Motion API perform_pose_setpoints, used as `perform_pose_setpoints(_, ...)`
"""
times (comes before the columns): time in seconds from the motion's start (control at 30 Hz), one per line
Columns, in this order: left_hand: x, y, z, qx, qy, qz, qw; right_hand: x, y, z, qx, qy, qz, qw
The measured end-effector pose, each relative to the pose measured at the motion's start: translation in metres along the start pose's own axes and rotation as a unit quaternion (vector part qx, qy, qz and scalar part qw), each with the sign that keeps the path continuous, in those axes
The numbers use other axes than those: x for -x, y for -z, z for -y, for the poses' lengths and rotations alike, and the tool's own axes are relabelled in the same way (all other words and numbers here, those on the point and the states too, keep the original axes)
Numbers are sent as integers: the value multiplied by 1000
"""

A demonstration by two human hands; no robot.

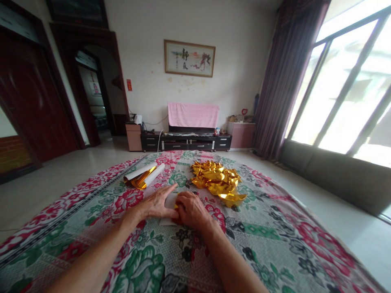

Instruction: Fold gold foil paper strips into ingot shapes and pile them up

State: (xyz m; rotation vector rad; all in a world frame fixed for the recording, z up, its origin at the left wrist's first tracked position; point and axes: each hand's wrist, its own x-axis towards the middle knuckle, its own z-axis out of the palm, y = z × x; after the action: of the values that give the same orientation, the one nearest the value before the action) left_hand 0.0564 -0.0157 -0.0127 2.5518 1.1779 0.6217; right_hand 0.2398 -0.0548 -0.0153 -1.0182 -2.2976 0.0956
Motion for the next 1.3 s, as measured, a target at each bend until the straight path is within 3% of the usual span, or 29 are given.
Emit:
perform_pose_setpoints(0.17, -1, 3, 11, -59, 69, -100, 991, 2, 0, -1, -7, -2, -5, 1000)
perform_pose_setpoints(0.33, 0, -5, 0, -146, 114, -141, 973, 3, 3, 4, 5, -11, -2, 1000)
perform_pose_setpoints(0.63, -5, -11, -19, -167, 197, -111, 960, 4, -1, 0, 27, -14, -17, 999)
perform_pose_setpoints(0.97, -10, -10, -25, -155, 212, -78, 962, 4, 3, 2, 15, -14, -2, 1000)
perform_pose_setpoints(1.3, -16, -15, -16, -38, 220, -171, 960, 5, -1, 0, 25, -20, -10, 999)
